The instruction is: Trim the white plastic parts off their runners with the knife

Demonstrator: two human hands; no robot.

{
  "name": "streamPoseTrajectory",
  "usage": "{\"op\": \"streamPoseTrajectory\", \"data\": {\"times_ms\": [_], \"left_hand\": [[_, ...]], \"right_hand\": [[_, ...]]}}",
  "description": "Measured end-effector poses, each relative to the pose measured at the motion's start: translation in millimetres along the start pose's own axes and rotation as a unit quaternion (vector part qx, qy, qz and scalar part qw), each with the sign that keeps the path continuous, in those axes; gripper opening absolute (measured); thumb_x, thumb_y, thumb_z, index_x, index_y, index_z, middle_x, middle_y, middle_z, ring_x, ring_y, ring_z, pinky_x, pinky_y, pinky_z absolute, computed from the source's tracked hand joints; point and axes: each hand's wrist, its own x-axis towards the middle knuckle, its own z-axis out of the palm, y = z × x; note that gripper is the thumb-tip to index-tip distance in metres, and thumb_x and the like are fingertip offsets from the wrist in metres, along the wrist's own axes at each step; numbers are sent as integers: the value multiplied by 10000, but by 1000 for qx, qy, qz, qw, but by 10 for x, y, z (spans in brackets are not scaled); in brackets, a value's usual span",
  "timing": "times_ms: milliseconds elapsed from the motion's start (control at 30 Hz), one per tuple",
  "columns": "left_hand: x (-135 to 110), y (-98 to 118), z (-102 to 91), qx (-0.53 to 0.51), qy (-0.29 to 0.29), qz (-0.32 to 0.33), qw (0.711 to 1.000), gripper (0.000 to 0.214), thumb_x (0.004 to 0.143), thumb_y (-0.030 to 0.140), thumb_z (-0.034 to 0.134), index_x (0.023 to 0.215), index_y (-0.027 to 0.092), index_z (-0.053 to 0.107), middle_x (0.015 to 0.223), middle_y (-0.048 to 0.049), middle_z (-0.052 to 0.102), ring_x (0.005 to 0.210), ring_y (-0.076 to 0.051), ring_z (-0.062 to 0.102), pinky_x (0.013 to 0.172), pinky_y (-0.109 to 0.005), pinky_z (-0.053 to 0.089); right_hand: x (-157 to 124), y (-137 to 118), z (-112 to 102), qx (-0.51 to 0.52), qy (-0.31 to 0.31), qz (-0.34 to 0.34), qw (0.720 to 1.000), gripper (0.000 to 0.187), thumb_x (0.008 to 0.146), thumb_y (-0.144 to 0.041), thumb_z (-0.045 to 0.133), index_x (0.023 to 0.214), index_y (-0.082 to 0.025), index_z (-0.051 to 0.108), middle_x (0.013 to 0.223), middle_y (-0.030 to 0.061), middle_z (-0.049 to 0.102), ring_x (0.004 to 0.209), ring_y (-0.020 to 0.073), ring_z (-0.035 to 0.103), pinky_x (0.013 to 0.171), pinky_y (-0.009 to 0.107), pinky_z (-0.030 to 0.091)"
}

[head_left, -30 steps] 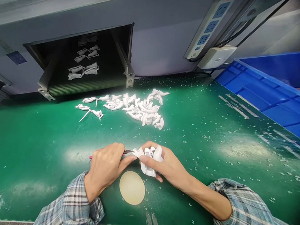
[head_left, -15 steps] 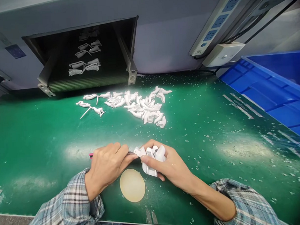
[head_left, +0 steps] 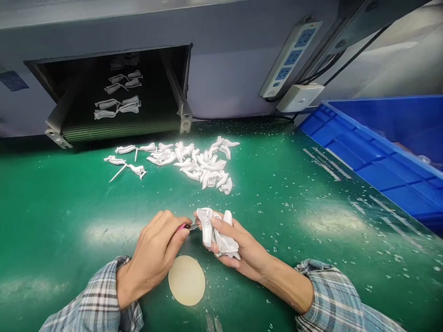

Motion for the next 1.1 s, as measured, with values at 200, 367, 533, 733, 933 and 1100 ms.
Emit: {"op": "streamPoseTrajectory", "data": {"times_ms": [200,367,533,733,933,1100], "left_hand": [[-35,6,17,-30,-39,-15,999,269,1073,323,428,1176,210,649,903,-24,572,729,-139,552,663,-277,428],[-42,6,19,-35,-51,-16,998,277,1072,315,427,1209,217,648,901,-23,566,736,-139,569,683,-279,448],[-38,19,-19,-34,-70,-31,996,293,1077,338,412,1221,240,648,906,-16,564,742,-137,577,691,-279,457],[-37,29,-59,23,-61,-18,998,298,1079,344,401,1184,231,657,888,-12,574,694,-131,573,626,-264,444],[-49,-8,23,168,45,45,984,240,1064,299,449,1084,172,652,857,-25,617,658,-140,580,582,-264,422],[-22,-75,-75,185,159,41,969,149,1046,236,492,1107,178,616,892,-35,644,733,-139,596,644,-246,435]], "right_hand": [[19,35,-16,17,28,-22,999,444,782,-477,845,1090,-209,673,753,-7,624,538,68,520,299,70,347],[34,54,-25,19,31,-32,999,457,784,-464,846,1132,-214,685,811,3,624,579,78,541,309,80,384],[32,58,-20,2,24,-45,999,435,795,-459,838,1120,-208,697,791,2,611,571,78,506,315,84,390],[15,42,6,-30,13,-59,998,385,848,-466,787,1101,-193,687,748,-3,609,524,64,443,330,96,394],[19,84,59,-19,37,-47,998,380,833,-482,798,1028,-184,669,712,-7,604,517,65,426,335,99,384],[24,161,78,-16,31,-3,999,405,820,-485,808,1030,-168,671,719,-3,582,532,73,445,338,110,402]]}}
